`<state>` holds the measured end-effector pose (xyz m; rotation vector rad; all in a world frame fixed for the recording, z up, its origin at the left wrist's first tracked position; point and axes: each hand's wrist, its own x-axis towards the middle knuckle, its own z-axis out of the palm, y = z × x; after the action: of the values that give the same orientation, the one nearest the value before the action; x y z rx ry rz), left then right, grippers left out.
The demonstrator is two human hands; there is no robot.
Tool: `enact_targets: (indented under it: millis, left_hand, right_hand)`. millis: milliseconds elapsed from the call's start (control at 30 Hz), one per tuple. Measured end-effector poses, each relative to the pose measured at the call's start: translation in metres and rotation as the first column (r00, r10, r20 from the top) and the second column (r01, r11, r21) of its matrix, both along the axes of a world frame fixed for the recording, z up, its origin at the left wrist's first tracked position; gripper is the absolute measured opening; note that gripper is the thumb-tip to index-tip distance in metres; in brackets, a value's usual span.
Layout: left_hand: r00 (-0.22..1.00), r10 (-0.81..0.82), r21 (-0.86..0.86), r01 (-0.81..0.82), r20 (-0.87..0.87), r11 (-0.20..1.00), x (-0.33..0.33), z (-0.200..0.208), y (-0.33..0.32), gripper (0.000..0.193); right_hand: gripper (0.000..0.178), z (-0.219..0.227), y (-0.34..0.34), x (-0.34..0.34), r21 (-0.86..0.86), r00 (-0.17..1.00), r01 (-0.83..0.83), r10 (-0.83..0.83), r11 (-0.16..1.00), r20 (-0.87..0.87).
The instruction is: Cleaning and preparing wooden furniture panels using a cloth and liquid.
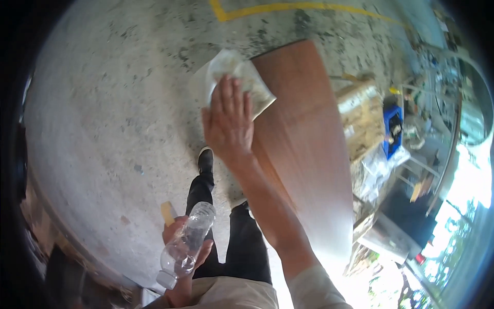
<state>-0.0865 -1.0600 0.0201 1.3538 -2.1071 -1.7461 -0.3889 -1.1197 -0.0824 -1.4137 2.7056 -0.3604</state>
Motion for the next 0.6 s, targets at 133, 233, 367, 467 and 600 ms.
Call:
enact_targets:
  millis: [133,233,367,467,600]
  left_hand:
    - [0.962,-0.077,-0.230,0.015,-0.263,0.973,-0.034,0.001,-0.027,0.085]
    - [0.972,-0.115,-0.189,0.076,-0.203,0.979,-0.048,0.004,-0.022,0.077]
    - [0.950,-0.296,-0.307,0.253,-0.103,0.917,-0.075,0.008,-0.016,0.075]
    - [0.976,-0.160,-0.153,0.137,-0.149,0.979,-0.102,0.019,-0.009,0.074]
    - [0.967,-0.234,-0.265,0.202,-0.097,0.943,-0.112,0.042,-0.011,0.063]
  right_hand:
    - [0.065,0.000,0.055,0.014,0.062,0.988,-0.092,0.084,0.994,0.133]
    - [0.069,-0.007,0.069,-0.075,0.290,0.996,0.084,-0.080,0.953,-0.024]
    - [0.060,-0.009,0.046,-0.215,-0.088,0.967,0.213,-0.223,0.973,-0.127]
    - [0.061,-0.010,0.046,-0.160,-0.010,0.954,0.291,-0.291,0.957,-0.065]
    - [0.062,0.001,0.042,-0.019,-0.115,0.979,-0.072,0.092,0.991,0.183]
